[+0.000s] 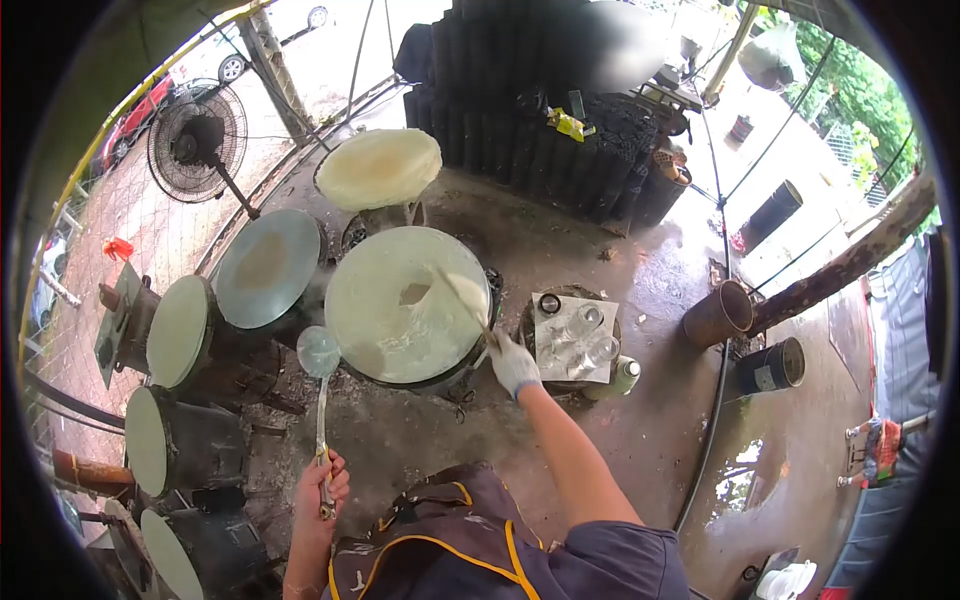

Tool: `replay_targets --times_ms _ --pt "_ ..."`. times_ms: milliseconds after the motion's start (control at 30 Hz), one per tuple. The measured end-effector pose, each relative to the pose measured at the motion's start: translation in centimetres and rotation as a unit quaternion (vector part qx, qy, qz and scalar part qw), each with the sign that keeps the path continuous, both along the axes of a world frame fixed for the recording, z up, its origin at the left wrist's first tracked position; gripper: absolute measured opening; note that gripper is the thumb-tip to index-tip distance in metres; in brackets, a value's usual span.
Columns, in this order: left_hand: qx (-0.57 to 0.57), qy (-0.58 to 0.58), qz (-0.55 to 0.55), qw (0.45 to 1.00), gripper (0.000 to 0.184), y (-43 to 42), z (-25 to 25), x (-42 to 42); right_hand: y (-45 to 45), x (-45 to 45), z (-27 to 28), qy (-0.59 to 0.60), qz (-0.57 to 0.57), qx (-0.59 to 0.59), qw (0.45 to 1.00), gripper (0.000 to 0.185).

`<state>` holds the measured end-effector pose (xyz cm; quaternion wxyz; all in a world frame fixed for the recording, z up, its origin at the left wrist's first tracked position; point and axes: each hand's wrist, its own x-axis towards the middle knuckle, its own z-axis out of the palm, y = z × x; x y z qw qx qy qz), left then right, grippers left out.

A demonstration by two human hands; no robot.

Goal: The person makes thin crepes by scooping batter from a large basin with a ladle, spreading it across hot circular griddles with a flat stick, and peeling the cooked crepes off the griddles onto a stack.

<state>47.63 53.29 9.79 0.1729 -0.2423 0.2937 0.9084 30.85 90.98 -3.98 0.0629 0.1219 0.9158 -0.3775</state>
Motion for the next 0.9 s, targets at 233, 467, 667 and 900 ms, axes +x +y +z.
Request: replay_targets --times_ms 233,467,667,900 --pt "0.036 -0.003 -0.043 0.998 0.016 -2.6 -0.8 -1.9 -6.3 3.1 -2.8 0.05 0.023 -0.195 0.979 0.044" --pt "-0.011 -0.044 -0.073 0.996 0.014 -4.6 -1.7 -2.9 -11.6 3.2 -1.1 0.009 -0.316 -0.472 0.823 0.039" --pt "-0.002 -0.057 -0.091 0.994 0.013 -4.0 -1.6 -4.0 -8.5 1.1 -3.0 0.049 -0.22 -0.384 0.896 0.04" --pt "0.008 -0.075 -0.096 0.993 0.01 -0.8 -1.1 -4.2 -6.3 -3.0 1.8 -0.022 -0.017 -0.269 0.963 0.041"
